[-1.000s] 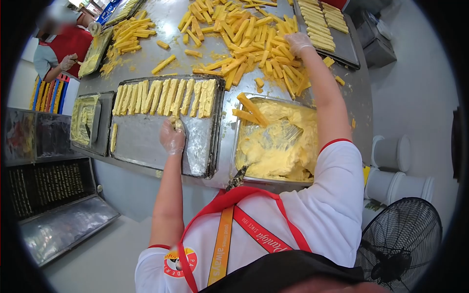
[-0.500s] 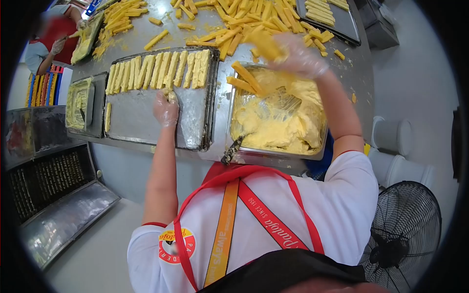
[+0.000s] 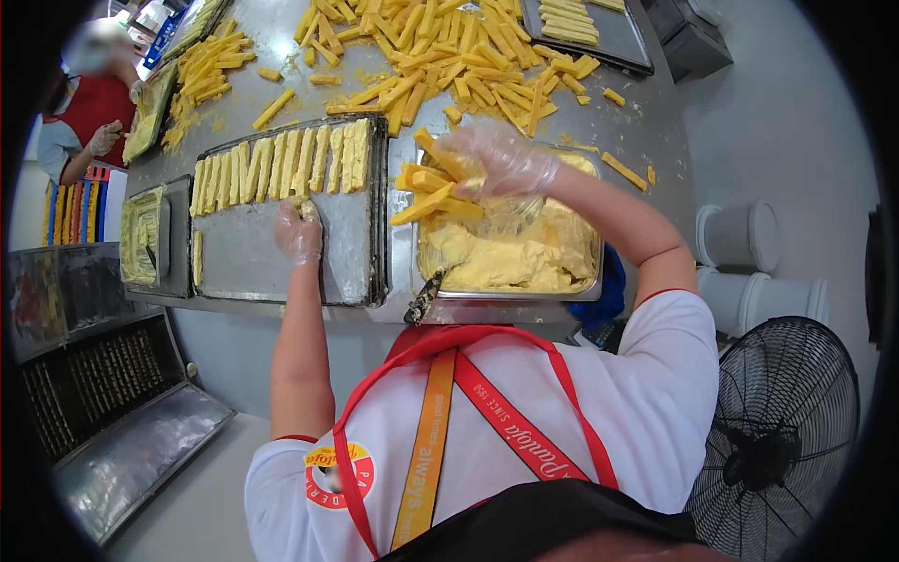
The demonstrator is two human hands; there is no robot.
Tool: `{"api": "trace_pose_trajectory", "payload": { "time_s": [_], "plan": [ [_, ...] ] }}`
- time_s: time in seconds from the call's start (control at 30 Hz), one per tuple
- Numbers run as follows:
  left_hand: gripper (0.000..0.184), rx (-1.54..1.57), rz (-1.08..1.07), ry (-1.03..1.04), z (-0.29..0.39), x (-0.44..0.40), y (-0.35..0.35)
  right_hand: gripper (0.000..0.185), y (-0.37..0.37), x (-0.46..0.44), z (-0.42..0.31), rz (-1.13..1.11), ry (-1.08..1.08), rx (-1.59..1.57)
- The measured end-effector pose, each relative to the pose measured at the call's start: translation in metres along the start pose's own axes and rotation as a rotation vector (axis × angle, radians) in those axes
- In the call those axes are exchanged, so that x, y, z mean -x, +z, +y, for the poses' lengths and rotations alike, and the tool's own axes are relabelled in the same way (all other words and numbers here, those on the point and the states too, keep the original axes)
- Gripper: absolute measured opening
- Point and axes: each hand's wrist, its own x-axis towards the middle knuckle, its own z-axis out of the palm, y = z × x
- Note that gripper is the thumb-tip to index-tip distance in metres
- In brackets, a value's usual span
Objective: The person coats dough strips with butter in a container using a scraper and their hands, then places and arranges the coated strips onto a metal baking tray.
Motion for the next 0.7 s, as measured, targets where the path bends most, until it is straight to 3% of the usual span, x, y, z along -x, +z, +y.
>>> {"api": "trace_pose_trajectory", "payload": {
  "time_s": [0.07, 0.17, 0.27, 0.47, 0.6, 0.7],
  "plan": [
    [0.015, 0.031, 0.009, -0.004, 0.004, -0.002, -0.004, 0.052, -0.027, -0.010, 0.021, 0.067, -0.049, 0.062],
    [0.016, 0.045, 0.034, 0.010, 0.008, -0.004, -0.007, 0.043, -0.063, -0.027, 0.050, 0.079, 0.115, 0.124],
    [0.017, 0.051, -0.007, -0.049, 0.009, 0.000, -0.013, 0.042, -0.082, -0.048, 0.096, 0.005, 0.420, 0.144],
    [0.016, 0.021, -0.068, -0.094, 0.008, -0.005, -0.010, 0.047, -0.054, -0.093, 0.168, 0.039, 0.774, 0.269],
    [0.016, 0.069, -0.045, -0.091, 0.011, -0.004, -0.016, 0.042, 0.008, -0.087, 0.254, -0.128, 0.604, 0.321],
    [0.017, 0.060, -0.033, -0.095, 0.011, -0.002, -0.015, 0.038, -0.047, -0.078, 0.191, -0.360, 0.645, 0.220]
  ]
}}
